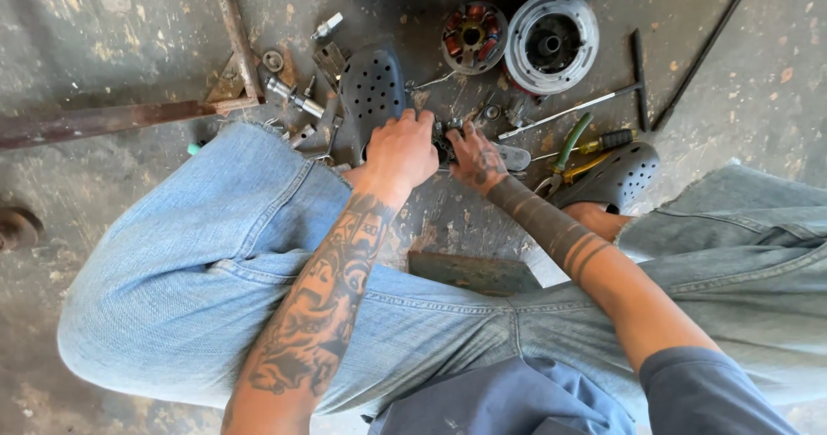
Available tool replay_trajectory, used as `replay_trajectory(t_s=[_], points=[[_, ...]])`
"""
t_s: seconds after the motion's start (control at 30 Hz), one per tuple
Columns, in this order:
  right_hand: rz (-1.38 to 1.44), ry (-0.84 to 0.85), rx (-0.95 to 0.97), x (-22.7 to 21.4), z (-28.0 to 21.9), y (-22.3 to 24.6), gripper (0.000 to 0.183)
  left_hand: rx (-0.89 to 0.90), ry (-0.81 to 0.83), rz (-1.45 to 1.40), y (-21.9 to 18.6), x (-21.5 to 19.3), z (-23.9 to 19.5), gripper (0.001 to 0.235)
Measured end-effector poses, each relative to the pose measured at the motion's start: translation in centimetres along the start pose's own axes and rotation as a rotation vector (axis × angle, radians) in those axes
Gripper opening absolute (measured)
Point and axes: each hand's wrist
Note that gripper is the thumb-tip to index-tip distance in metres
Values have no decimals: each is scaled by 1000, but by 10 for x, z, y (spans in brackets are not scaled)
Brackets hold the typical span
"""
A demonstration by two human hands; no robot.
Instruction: Disassembling and inspecting a motorcycle carburetor using a screwdriver and pliers
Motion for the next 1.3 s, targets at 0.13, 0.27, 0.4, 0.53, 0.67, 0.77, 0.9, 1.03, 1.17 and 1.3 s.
replay_trajectory(t_s=[0.13, 0.27, 0.4, 0.53, 0.67, 0.77, 0.9, 1.03, 1.17, 1.3], points=[[159, -44, -32, 3, -2, -11, 76, -16, 28, 20, 2, 2, 2, 54], [387, -108, 149, 0, 0, -13, 66, -73, 47, 67, 4, 6, 4, 53], [425, -235, 179, -12, 1, -17, 64, -162, 81, -12, -11, -15, -6, 58], [757, -378, 206, -90, -17, 4, 63, -240, 188, -227, -33, -37, -10, 79], [1192, -574, 88, -180, -47, 25, 65, -171, 139, -618, -63, -70, -18, 106], [1284, -561, -50, -231, -72, 34, 58, 66, 126, -1127, -85, -83, -11, 82], [1137, -601, -71, -284, -98, 50, 59, 227, 324, -1582, -121, -83, -21, 80], [823, -576, -263, -318, -111, 54, 81, 414, 330, -1571, -128, -86, -27, 77], [749, -403, -293, -323, -123, 48, 99, 246, 315, -1624, -117, -78, -31, 62], [1055, -418, -288, -273, -115, 5, 80, 207, 378, -1749, -101, -75, -35, 56]])
Point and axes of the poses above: each hand's wrist, its own z-axis towards the middle knuckle, its own x-axis out of the palm, y = z × x, and after that the axes turned 8 degrees about -x, right-handed
